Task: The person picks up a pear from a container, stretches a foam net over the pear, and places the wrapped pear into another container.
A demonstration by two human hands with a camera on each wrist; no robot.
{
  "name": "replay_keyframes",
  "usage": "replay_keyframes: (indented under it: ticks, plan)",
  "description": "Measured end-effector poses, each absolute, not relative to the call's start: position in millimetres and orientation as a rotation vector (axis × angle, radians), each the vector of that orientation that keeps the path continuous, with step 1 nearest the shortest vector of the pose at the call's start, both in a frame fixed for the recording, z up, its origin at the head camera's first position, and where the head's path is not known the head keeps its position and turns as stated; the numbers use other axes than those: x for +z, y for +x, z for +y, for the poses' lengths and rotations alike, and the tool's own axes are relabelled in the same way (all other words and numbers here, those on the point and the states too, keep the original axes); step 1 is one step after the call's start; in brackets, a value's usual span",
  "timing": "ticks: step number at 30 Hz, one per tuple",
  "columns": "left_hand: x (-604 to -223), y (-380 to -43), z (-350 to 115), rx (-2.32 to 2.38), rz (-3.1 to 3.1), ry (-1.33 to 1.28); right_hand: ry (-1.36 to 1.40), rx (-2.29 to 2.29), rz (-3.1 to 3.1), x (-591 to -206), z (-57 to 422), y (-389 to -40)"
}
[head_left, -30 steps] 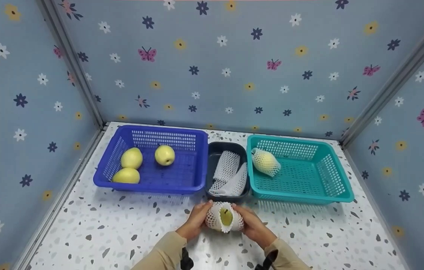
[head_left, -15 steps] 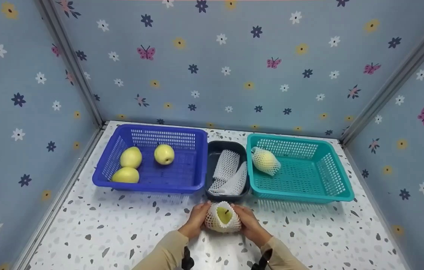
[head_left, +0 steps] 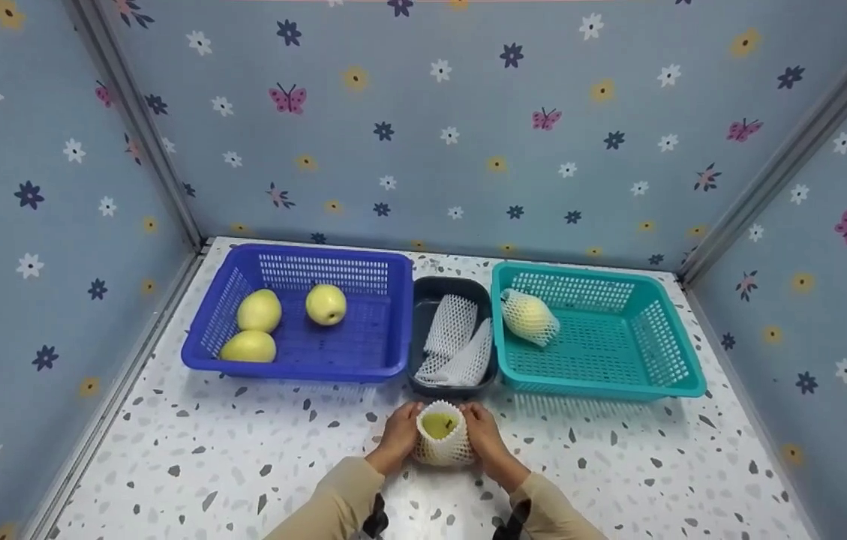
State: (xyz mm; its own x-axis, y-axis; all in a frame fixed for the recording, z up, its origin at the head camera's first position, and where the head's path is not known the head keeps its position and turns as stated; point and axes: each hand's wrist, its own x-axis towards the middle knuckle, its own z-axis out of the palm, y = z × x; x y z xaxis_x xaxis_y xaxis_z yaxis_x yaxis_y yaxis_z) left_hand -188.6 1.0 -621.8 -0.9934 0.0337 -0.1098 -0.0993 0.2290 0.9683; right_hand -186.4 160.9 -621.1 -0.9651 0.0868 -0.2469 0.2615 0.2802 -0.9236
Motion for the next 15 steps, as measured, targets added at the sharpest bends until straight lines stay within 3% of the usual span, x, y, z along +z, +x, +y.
replay_keyframes:
  ticks: [15]
  plan:
    - [-615.0,-176.5,-4.4,2.102,1.756,-0.159,0.241,-1.861,2.277,-607.7,160.3,-176.8]
